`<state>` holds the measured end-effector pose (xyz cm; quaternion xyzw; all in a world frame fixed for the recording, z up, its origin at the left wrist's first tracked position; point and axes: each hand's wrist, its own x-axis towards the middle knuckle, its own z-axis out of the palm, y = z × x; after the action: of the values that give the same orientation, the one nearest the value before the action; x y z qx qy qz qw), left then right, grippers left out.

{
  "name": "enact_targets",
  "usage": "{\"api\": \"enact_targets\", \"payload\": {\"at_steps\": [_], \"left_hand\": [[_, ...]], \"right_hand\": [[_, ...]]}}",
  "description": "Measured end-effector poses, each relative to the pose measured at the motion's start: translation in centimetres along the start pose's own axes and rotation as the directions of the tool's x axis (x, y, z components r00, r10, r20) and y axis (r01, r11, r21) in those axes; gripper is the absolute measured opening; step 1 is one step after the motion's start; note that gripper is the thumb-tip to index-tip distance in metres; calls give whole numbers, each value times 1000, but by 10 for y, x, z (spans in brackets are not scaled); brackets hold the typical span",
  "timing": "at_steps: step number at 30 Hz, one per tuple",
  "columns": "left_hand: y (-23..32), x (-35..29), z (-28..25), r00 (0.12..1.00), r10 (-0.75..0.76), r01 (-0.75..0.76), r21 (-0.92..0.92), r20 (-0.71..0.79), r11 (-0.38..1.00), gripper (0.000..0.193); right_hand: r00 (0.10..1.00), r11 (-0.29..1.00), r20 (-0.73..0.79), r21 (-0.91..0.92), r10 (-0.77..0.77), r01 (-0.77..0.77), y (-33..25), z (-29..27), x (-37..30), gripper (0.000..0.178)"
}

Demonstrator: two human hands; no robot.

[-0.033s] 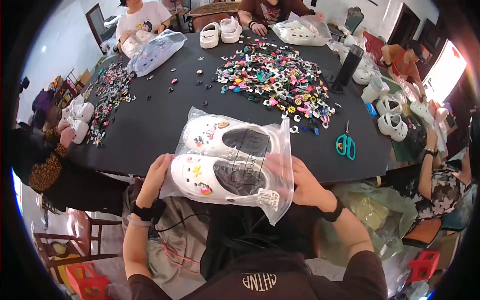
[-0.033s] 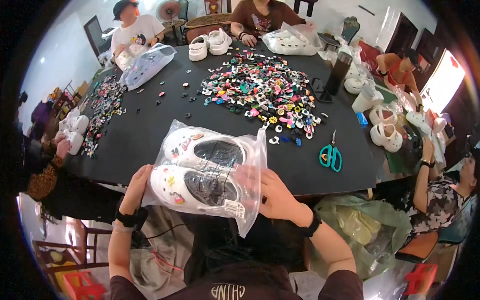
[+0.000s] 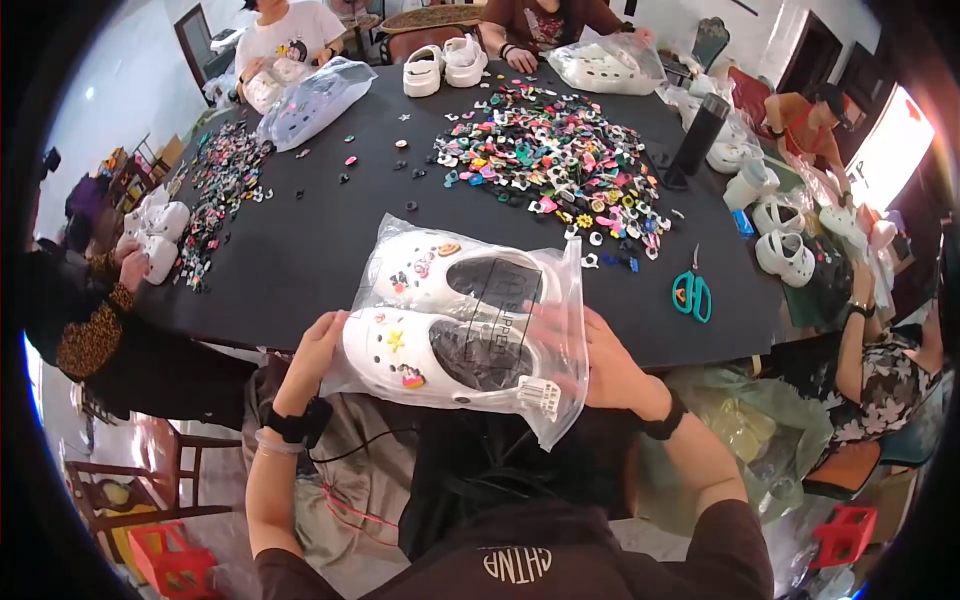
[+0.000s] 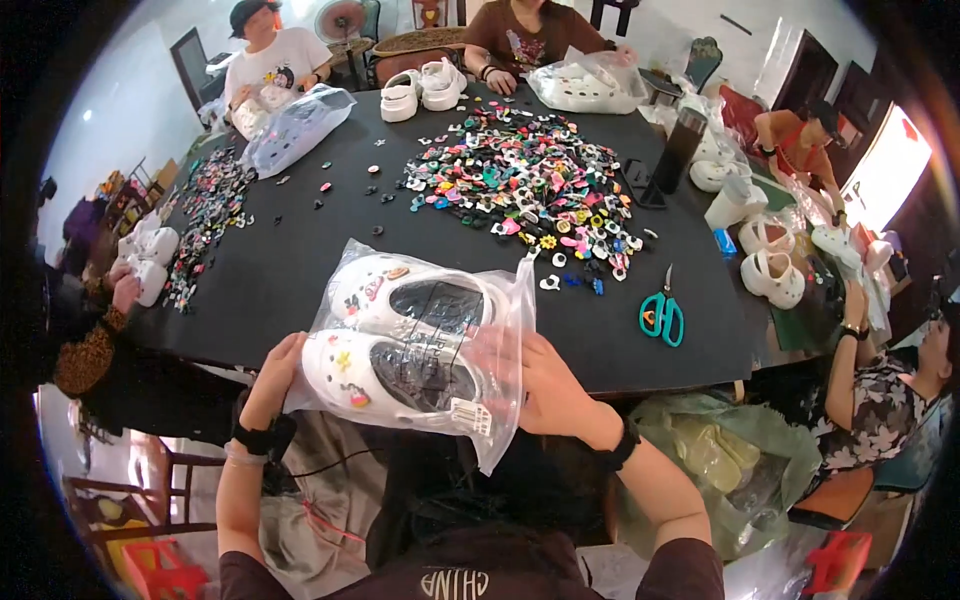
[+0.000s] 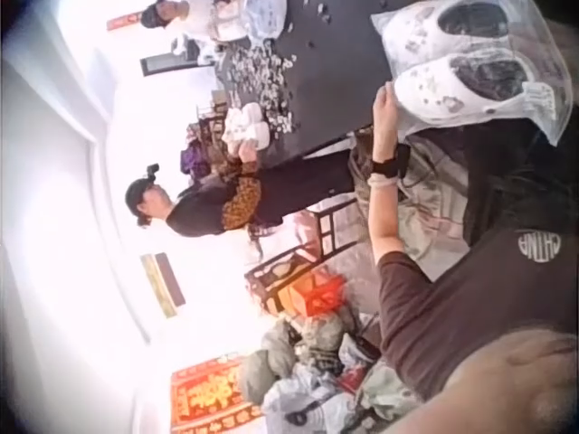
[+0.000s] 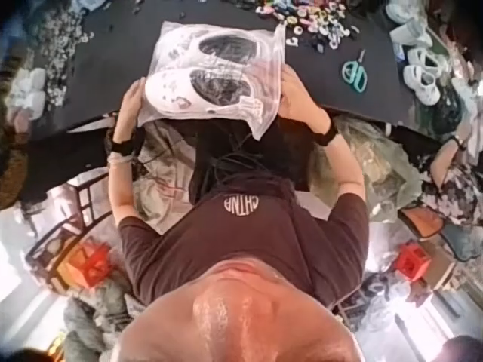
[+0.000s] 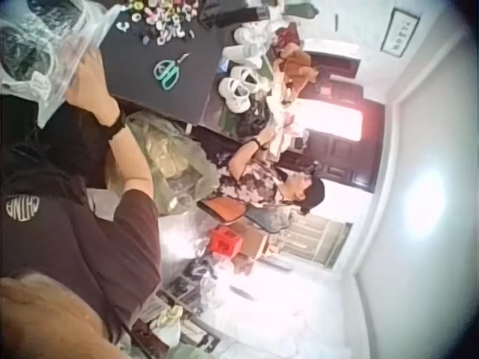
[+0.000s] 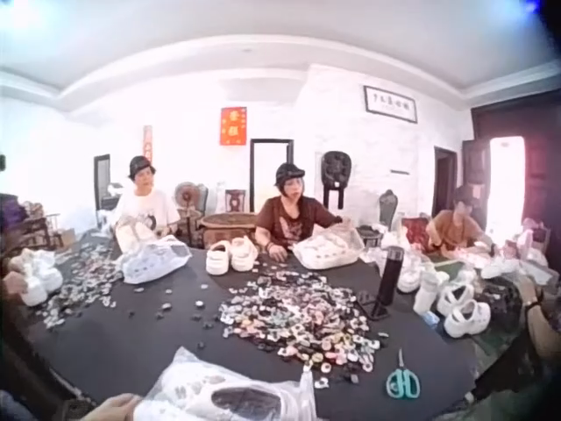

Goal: Decorate shoes with charms and pack them into plastic bags.

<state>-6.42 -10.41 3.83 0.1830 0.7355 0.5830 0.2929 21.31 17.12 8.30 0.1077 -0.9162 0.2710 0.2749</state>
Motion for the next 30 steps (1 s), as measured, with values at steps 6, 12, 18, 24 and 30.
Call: {"api": "enact_targets", "payload": {"at_steps": [6, 12, 18, 24, 30], "left_hand": [[6, -2, 10, 998, -8, 8, 3, -60, 1000, 37], [-5, 5, 6, 996, 13, -14, -19, -83, 1000, 35], [-13, 3, 3, 970, 208, -183, 185, -125, 965, 25], [-16, 1, -13, 856, 346, -295, 186, -384, 937, 18], [-5, -9, -11, 876, 311, -263, 175, -369, 949, 19]], "right_hand": [[988, 920, 152, -390, 19, 42, -14, 8, 41, 52], [999, 899, 12, -436, 37, -28, 11, 37, 46, 14], [998, 836, 63, -546, -22, 53, -4, 30, 31, 20], [975, 868, 113, -484, 193, -116, -31, -19, 15, 20], [977, 897, 98, -423, 191, -133, -51, -43, 7, 21]]}}
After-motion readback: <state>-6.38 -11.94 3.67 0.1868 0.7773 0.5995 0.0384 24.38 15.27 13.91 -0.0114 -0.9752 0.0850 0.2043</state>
